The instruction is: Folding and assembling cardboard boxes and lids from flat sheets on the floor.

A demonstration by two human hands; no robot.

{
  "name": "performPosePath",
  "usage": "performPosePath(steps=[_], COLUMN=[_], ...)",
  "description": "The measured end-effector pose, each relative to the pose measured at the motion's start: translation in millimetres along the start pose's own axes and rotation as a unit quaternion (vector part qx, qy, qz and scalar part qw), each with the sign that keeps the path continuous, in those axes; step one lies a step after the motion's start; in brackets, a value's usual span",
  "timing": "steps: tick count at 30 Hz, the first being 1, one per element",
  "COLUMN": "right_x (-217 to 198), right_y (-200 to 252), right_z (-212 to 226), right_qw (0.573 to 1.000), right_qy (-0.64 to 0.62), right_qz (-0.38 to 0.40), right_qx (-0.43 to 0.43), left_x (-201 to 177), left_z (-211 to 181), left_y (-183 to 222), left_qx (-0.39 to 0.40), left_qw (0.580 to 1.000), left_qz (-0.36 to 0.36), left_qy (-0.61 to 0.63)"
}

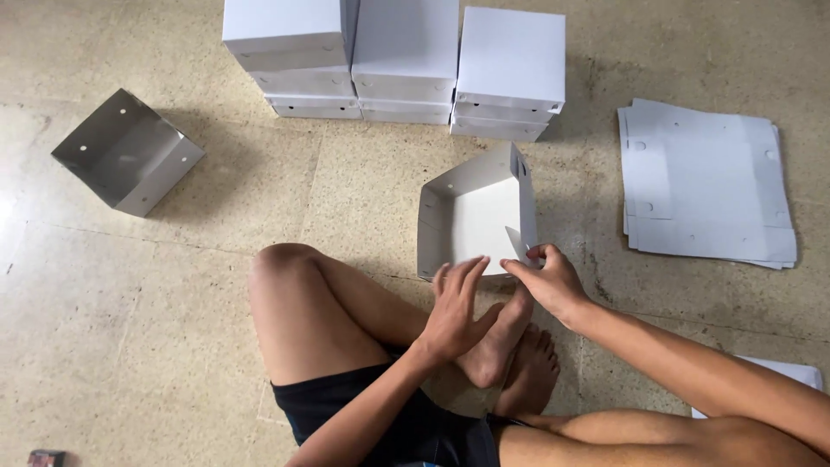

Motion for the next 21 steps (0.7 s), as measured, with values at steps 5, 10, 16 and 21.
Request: performPosePath(steps=[5, 10, 16, 21], right_x=[1.3, 3.5, -3.5, -3.8], right_y=[23.1, 24.0, 17.5, 28.8], right_z=[34.1, 22.5, 18.7, 35.0], right_qw=[0.991, 0.985, 0.979, 0.979], right_qy=[0.076, 0.117, 0.117, 0.119], right_qz=[0.05, 0.097, 0.11, 0.109], right_qx=[-0.097, -0.085, -0.125, -0.123], left_x=[42.5, 40.6, 22.7, 19.3], left_z=[22.6, 24.3, 14.2, 22.6], left_y=[8.9, 16.2, 4.7, 4.8], left_qx=[-0.119, -0.077, -0.077, -0.146], left_qw=[0.978, 0.988, 0.986, 0.969], left_qz=[0.143, 0.12, 0.106, 0.109], left_qy=[0.09, 0.062, 0.104, 0.165])
Point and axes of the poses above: each hand's wrist, its own y-axis away from the middle knuckle, its own x-axis out of the palm, z = x × y, the point moved 7 cm from there along -y, towards the middle knuckle, and after that the axes turned 7 degrees about y, right-handed, at the moved point
